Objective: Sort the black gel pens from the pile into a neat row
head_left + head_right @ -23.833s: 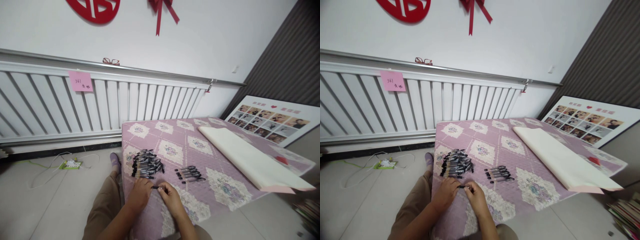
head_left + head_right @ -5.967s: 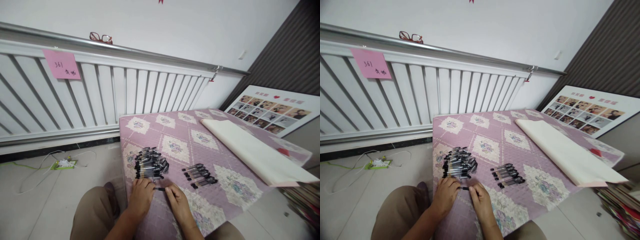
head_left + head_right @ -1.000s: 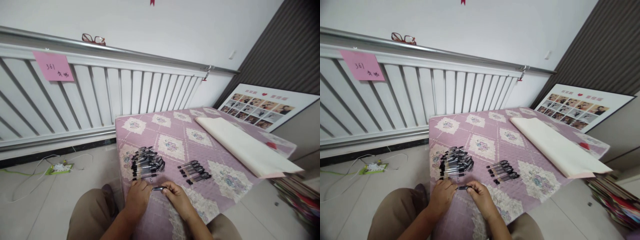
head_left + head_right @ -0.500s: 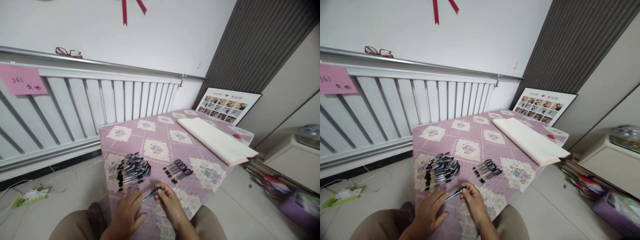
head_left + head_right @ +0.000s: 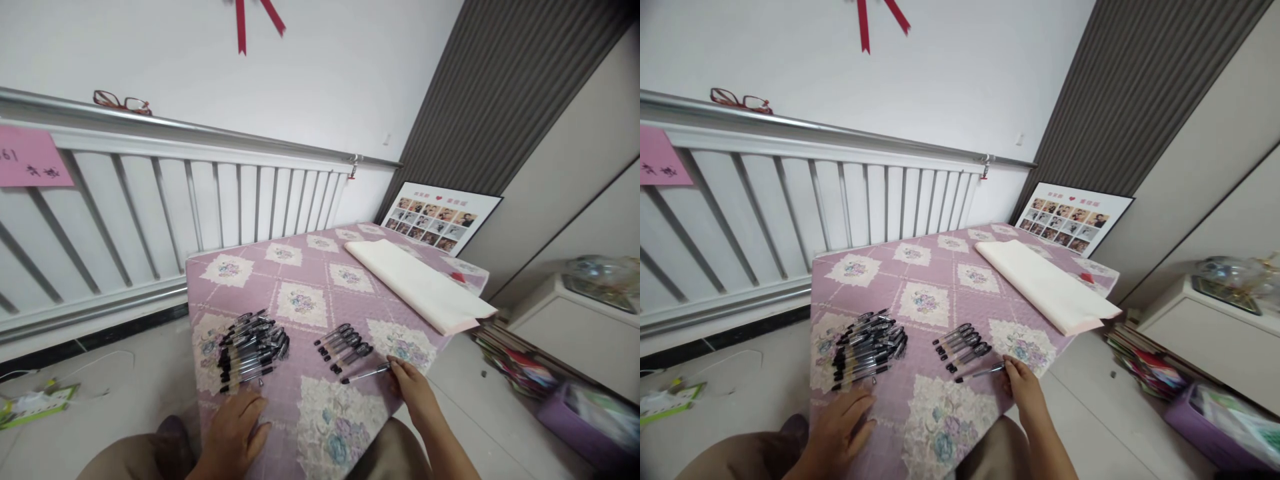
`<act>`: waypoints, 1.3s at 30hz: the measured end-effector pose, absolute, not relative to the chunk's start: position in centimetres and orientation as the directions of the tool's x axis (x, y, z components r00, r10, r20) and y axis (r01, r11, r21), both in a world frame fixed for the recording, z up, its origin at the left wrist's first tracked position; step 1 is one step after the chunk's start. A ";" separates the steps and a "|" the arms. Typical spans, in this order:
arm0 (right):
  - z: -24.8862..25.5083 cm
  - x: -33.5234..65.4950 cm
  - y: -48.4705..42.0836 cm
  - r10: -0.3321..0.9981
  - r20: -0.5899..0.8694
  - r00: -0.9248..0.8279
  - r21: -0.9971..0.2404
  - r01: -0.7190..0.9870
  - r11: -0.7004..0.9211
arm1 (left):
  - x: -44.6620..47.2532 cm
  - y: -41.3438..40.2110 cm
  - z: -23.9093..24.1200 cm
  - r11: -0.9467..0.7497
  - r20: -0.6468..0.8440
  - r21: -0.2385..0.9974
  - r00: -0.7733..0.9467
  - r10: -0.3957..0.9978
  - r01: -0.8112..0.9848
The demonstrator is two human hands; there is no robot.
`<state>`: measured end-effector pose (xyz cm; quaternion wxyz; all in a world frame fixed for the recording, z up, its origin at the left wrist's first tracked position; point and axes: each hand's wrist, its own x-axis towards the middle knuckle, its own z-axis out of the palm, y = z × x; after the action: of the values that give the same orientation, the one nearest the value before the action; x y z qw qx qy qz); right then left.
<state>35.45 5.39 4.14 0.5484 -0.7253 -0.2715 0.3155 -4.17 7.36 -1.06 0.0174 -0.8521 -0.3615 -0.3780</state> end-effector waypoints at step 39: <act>2.4 36.7 9.1 0.737 -0.073 0.672 -0.821 0.378 -0.427 | -3.9 8.1 -0.2 -0.442 0.564 0.371 0.179 0.806 0.817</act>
<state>36.67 9.09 2.38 0.4120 -0.8164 -0.3414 0.2173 -3.93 8.10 -0.20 0.0074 -0.7678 -0.5284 -0.3623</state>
